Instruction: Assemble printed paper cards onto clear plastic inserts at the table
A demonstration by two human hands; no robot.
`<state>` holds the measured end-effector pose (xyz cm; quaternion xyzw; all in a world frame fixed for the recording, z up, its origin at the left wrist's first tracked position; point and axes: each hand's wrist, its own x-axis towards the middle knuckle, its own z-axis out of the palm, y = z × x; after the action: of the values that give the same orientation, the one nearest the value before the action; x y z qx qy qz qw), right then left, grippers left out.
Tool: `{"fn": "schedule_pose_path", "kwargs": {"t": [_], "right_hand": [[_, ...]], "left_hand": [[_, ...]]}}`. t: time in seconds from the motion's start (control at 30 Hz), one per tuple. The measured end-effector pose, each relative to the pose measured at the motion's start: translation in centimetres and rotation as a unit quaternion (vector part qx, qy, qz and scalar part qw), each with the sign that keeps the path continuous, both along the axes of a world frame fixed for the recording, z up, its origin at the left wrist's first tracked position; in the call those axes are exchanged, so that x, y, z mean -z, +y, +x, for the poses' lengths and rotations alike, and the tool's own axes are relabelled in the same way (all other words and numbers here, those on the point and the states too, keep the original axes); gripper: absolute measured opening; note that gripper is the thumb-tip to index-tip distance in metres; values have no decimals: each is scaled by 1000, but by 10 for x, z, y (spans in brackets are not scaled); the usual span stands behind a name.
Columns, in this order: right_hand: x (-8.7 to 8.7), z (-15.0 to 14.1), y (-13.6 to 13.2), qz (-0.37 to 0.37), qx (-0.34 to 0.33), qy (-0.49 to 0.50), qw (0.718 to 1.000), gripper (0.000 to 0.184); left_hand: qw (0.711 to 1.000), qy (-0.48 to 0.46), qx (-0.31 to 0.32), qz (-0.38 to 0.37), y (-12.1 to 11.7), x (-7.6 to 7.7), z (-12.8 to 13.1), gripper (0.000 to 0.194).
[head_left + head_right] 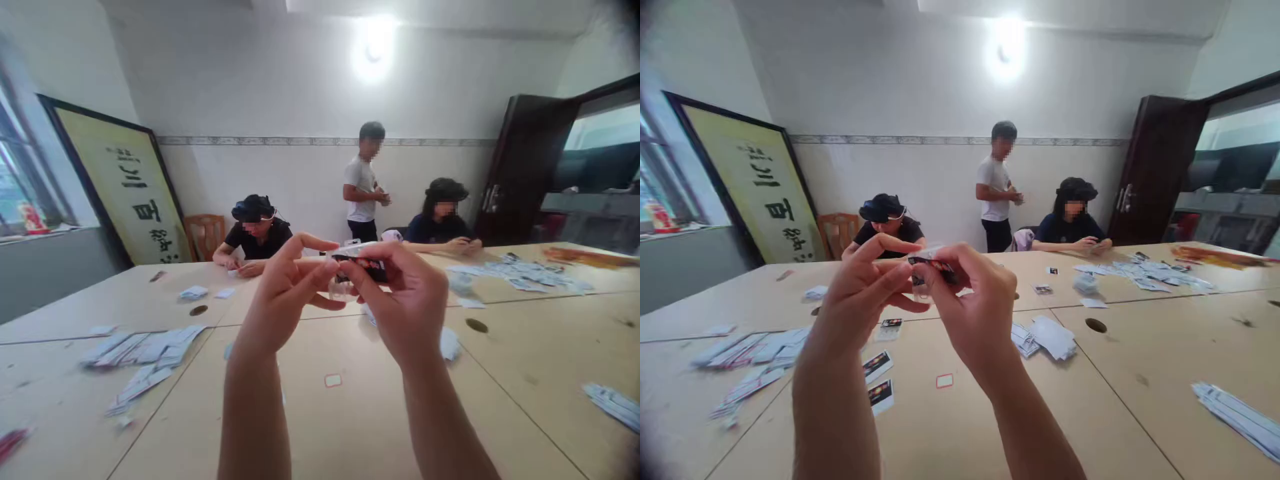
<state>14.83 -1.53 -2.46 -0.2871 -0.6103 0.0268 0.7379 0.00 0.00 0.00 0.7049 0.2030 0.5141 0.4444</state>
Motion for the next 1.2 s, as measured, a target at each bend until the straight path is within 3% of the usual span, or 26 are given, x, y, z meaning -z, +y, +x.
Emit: {"fn": "schedule_pose_path", "kwargs": {"t": [0.37,1.2], "right_hand": [[-1,6,0,-31,-106,29,993,3],[-1,1,0,-10,-70,42,997,4]], "left_hand": [[1000,1,-22,8,1,3,0,22],[999,-1,-35,13,1,2,4,22]]}}
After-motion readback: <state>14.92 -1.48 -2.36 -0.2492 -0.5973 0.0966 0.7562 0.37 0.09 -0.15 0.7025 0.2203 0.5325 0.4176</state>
